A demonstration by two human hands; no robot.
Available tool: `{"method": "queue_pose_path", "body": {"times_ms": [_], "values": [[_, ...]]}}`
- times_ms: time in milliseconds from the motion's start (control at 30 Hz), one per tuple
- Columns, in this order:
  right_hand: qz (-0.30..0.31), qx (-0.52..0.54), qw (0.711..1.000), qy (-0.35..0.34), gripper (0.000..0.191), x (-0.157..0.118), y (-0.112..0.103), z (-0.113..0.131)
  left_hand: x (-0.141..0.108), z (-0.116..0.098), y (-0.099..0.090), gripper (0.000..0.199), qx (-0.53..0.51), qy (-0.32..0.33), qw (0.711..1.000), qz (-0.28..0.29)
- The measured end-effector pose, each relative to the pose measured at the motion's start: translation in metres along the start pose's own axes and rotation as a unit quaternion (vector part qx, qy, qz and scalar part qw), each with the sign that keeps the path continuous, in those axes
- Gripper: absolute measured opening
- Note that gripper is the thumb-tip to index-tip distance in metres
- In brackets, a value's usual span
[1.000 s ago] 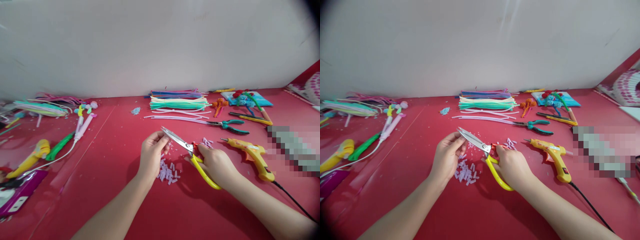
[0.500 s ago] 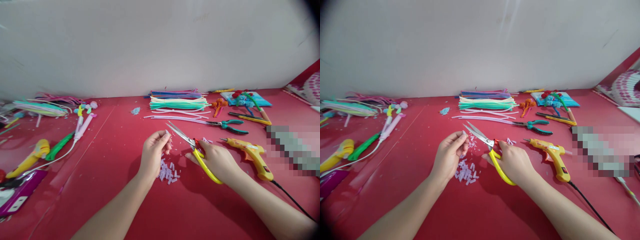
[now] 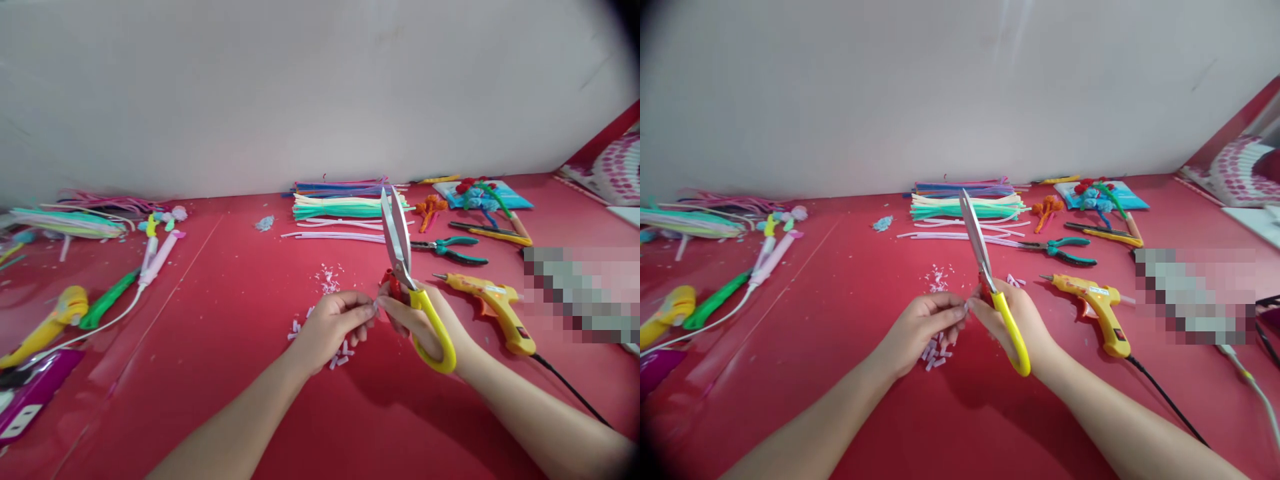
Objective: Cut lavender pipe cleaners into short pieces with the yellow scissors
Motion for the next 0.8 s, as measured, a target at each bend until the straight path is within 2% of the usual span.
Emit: {"method": "queue_pose_path", "body": {"times_ms": [167, 267, 400, 533, 633, 800], "values": [[-0.011, -0.027, 1.000, 0.003, 0.014, 0.000, 0.000, 0.001, -0.002, -0.002, -0.002, 0.021, 0.041, 0.000, 0.998, -0.036], [-0.016, -0.056, 0.998, -0.017, 0.014, 0.001, 0.001, 0.002, -0.003, -0.003, -0.002, 0.020, 0.055, 0.016, 0.997, -0.053], [-0.007, -0.136, 0.990, -0.045, 0.017, 0.002, -0.001, -0.001, -0.001, -0.004, -0.004, 0.016, 0.024, 0.030, 0.997, -0.069], [-0.001, -0.298, 0.954, -0.044, 0.024, 0.003, -0.007, -0.004, 0.001, -0.009, -0.025, 0.017, -0.076, 0.068, 0.985, -0.140], [0.011, -0.381, 0.923, -0.051, 0.028, 0.002, -0.005, -0.005, 0.001, -0.010, -0.042, 0.018, -0.141, 0.096, 0.968, -0.186], [0.026, -0.442, 0.895, -0.053, 0.030, 0.000, 0.001, -0.010, 0.000, -0.014, -0.051, 0.008, -0.174, 0.146, 0.954, -0.193]]}}
Point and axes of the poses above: each hand's wrist, its own x-axis towards the middle knuckle, its own y-axis out of the palm, z = x × y, the point moved 6 cm from there along x, towards the middle knuckle, and after that the axes turned 8 degrees about -y, right-handed, at the moved point
